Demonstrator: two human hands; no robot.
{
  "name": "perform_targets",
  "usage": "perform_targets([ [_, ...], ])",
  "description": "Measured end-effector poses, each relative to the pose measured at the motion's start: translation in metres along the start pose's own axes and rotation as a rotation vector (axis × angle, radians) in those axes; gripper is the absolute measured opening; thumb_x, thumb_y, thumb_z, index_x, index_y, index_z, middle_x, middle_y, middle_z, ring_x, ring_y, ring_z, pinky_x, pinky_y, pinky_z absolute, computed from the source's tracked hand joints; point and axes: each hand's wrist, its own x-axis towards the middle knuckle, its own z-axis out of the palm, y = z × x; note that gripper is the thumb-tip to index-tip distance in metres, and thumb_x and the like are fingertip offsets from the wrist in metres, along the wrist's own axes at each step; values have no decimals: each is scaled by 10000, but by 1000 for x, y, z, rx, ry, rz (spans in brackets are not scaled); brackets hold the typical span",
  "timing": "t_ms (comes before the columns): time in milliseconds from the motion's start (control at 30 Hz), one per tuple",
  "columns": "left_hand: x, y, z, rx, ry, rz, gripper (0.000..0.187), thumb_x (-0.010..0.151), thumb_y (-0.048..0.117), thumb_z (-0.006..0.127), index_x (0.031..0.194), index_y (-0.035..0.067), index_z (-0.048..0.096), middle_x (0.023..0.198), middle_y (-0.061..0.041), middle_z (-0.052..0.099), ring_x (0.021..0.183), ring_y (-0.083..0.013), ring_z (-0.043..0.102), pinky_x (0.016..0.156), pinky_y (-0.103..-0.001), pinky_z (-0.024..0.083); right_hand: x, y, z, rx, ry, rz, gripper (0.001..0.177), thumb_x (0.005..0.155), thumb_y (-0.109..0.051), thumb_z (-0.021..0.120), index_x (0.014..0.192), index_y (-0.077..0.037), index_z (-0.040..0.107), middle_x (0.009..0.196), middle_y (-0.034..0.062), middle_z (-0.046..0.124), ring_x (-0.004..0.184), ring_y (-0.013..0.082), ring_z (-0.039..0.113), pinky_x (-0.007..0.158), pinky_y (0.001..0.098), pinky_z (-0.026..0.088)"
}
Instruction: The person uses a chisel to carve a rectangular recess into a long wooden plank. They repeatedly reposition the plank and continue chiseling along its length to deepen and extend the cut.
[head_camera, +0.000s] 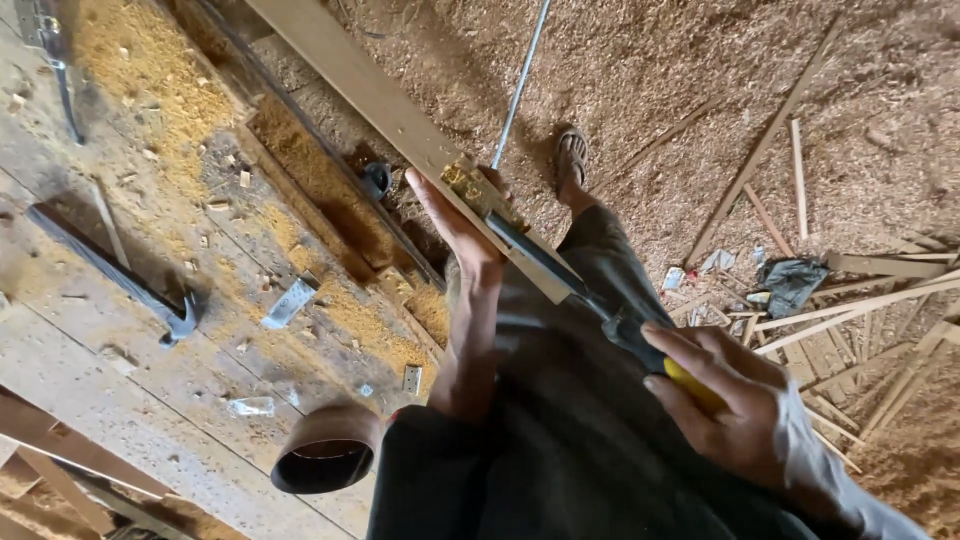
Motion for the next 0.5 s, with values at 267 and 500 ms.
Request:
perform_targets([
  [267, 5, -44, -37, 675, -241, 735, 919, 983, -125, 631, 1665, 257, 149, 1491, -169, 407, 1021, -225, 561, 814, -323, 709, -7, -3, 6, -125, -38, -17, 505, 904, -131, 725, 1381, -16, 605, 926, 79, 685, 676, 117, 644, 578, 269, 519],
  [500, 7, -15, -2, 223, -41, 169, 379, 1069, 409, 411, 1285, 101, 461, 977, -84, 515, 689, -137, 584, 601, -268, 648, -7, -10, 12, -36, -25, 38, 526, 910, -112, 730, 1404, -10, 582, 778, 50, 606, 584, 124, 538, 530, 275, 458],
])
